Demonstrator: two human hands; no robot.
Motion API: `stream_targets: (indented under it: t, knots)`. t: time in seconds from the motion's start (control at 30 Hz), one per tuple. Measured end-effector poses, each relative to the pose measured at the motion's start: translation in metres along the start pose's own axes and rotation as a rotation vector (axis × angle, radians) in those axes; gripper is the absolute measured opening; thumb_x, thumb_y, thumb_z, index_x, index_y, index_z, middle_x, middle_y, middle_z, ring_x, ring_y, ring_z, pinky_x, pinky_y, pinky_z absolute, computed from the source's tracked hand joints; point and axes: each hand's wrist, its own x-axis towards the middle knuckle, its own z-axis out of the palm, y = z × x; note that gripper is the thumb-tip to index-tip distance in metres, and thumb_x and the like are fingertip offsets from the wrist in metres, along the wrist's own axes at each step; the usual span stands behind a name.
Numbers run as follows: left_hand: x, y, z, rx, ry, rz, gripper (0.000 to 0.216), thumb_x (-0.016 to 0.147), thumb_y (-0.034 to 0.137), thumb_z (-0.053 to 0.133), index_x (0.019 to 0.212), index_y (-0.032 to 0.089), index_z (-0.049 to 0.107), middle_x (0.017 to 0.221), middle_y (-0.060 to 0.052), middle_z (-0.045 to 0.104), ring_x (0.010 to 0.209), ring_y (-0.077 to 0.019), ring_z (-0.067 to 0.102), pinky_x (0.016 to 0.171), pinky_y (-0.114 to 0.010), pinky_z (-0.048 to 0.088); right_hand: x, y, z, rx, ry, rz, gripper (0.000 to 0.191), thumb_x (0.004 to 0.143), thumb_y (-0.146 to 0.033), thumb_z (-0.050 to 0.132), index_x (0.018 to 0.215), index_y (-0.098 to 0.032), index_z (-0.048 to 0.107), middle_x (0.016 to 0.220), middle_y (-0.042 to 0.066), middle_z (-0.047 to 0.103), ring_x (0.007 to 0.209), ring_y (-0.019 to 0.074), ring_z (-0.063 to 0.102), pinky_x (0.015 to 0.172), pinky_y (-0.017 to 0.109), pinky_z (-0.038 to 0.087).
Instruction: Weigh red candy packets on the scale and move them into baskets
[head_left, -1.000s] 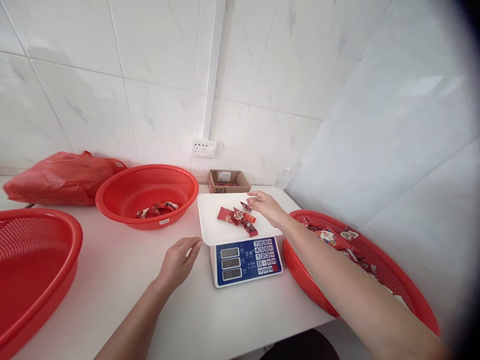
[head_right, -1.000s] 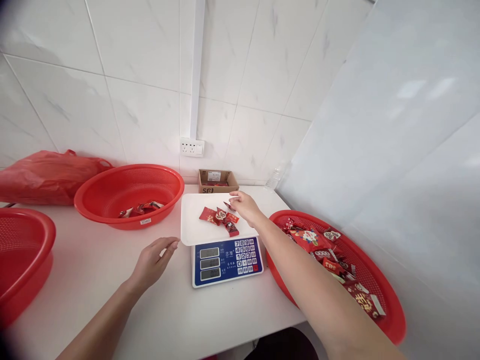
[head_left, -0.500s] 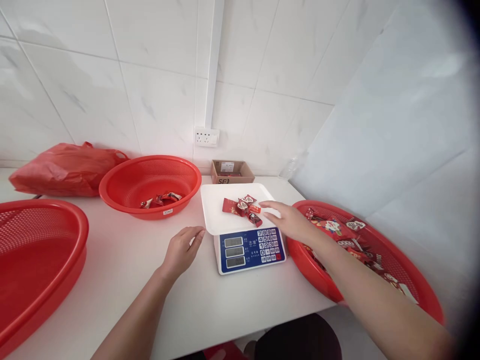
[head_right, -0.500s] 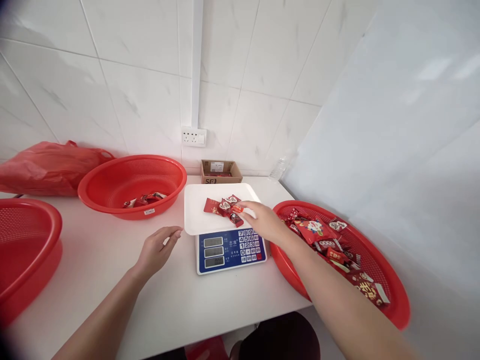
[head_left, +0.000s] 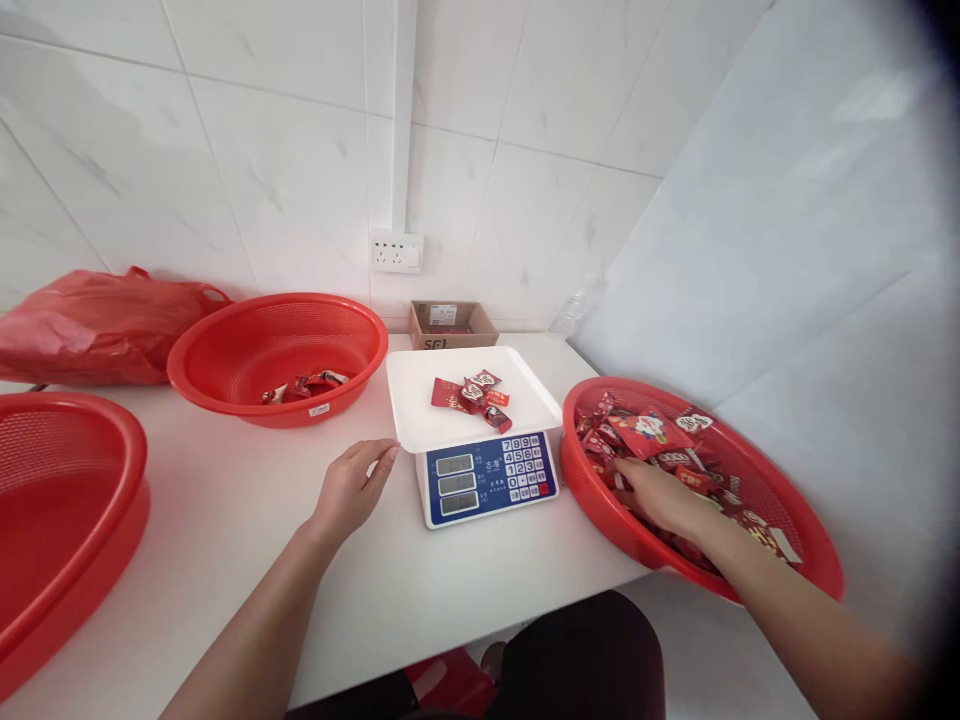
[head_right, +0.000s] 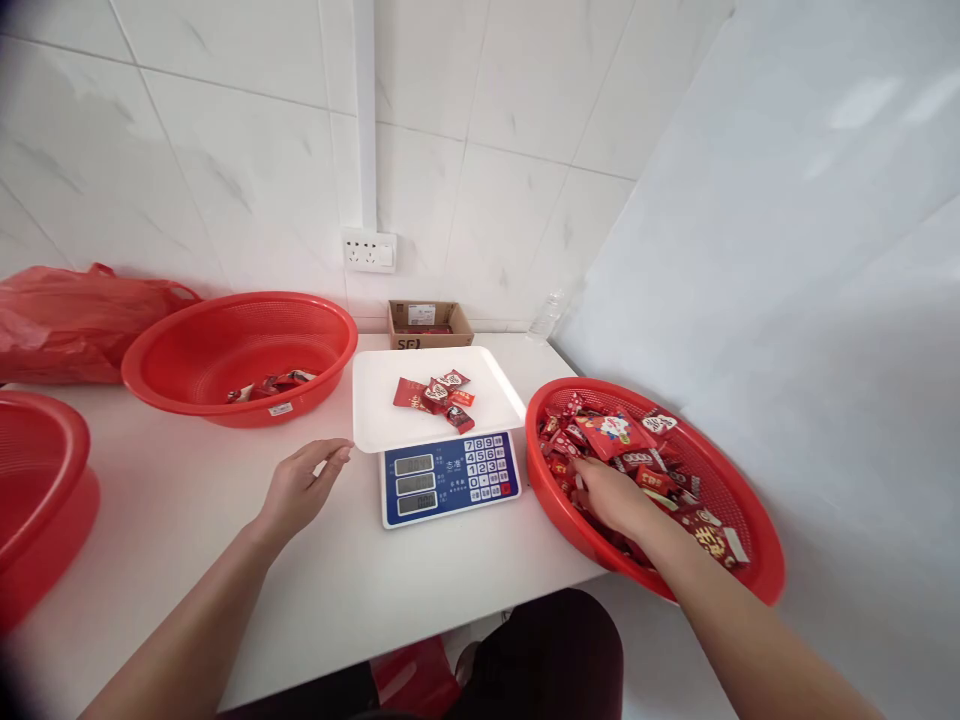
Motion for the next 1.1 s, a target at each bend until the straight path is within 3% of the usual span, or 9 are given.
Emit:
stream_targets:
  t: [0.07,0.23,0.43,0.63,0.77,0.87,0.93,1.0,1.1]
  knots:
    - [0.001,-0.001,0.0,0.008,0.007,-0.008,0.027,0.089,0.037,0.042,0.092,0.021,0.063,0.089,-0.003,0.07,0.079,-0.0149,0.064,0.068,-0.023,0.05,0.003,0.007,-0.004,0.035,0.017,0.013,0.021,0.074,-0.016,0.049,0.09,-0.02,0.062,0.091,0.006,0.07,0.08,0.0217,0.066,0.07,0.029,0.047]
    - [0.001,-0.004,-0.001,0.029,0.011,-0.028,0.03,0.088,0.043,0.043,0.091,0.021,0.064,0.088,-0.003,0.07,0.075,-0.0152,0.064,0.063,-0.022,0.05,0.001,0.021,-0.027,0.169,0.153,-0.024,0.024,0.072,-0.015,0.049,0.092,-0.022,0.061,0.097,0.003,0.069,0.084,0.0196,0.064,0.073,0.029,0.047]
    - [0.002,-0.005,-0.001,0.03,-0.002,-0.04,0.032,0.087,0.046,0.043,0.09,0.022,0.064,0.088,-0.002,0.07,0.073,-0.0149,0.064,0.058,-0.02,0.049,-0.006,0.016,-0.041,0.233,0.19,0.013,0.036,0.072,-0.012,0.044,0.102,-0.023,0.06,0.099,0.002,0.068,0.082,0.0197,0.063,0.074,0.033,0.048]
    - [0.002,-0.002,0.0,0.026,0.005,-0.006,0.03,0.088,0.042,0.042,0.091,0.021,0.063,0.086,-0.003,0.07,0.075,-0.015,0.064,0.065,-0.022,0.05,0.003,-0.036,-0.046,0.602,0.311,-0.15,0.031,0.078,-0.022,0.049,0.108,-0.025,0.055,0.113,0.004,0.063,0.104,0.0205,0.059,0.088,0.037,0.046]
    - [0.002,-0.003,0.0,0.022,0.004,-0.011,0.028,0.089,0.04,0.041,0.09,0.021,0.063,0.086,-0.003,0.07,0.076,-0.0154,0.065,0.066,-0.024,0.05,0.013,-0.094,-0.041,0.756,0.223,-0.345,0.037,0.08,-0.022,0.048,0.117,-0.024,0.052,0.119,0.005,0.061,0.103,0.0181,0.06,0.09,0.036,0.047]
    - [0.003,-0.004,-0.001,0.018,0.011,-0.015,0.027,0.089,0.038,0.042,0.091,0.021,0.062,0.086,-0.003,0.07,0.076,-0.0154,0.065,0.066,-0.024,0.051,0.024,-0.129,-0.032,0.707,0.191,-0.48,0.042,0.082,-0.019,0.045,0.124,-0.025,0.048,0.127,0.005,0.056,0.11,0.0176,0.056,0.094,0.037,0.044]
    - [0.003,-0.004,-0.002,0.02,0.016,-0.016,0.026,0.09,0.038,0.042,0.091,0.021,0.062,0.084,-0.003,0.07,0.075,-0.0152,0.065,0.065,-0.024,0.051,0.032,-0.141,-0.027,0.594,0.284,-0.535,0.044,0.083,-0.018,0.043,0.126,-0.025,0.048,0.135,0.005,0.048,0.121,0.0182,0.047,0.101,0.038,0.039]
    - [0.003,-0.005,-0.003,0.02,0.019,-0.014,0.025,0.09,0.037,0.042,0.091,0.021,0.062,0.082,-0.003,0.069,0.074,-0.0151,0.064,0.063,-0.023,0.05,0.033,-0.143,-0.026,0.463,0.406,-0.533,0.042,0.085,-0.02,0.042,0.126,-0.025,0.049,0.139,0.005,0.044,0.128,0.019,0.039,0.105,0.04,0.033]
    - [0.003,-0.004,-0.005,0.016,0.047,-0.018,0.024,0.09,0.035,0.043,0.092,0.021,0.062,0.082,-0.002,0.069,0.075,-0.0147,0.064,0.064,-0.023,0.05,0.018,-0.13,-0.028,0.367,0.544,-0.466,0.038,0.087,-0.027,0.041,0.123,-0.023,0.052,0.135,0.007,0.048,0.125,0.0207,0.042,0.105,0.041,0.034]
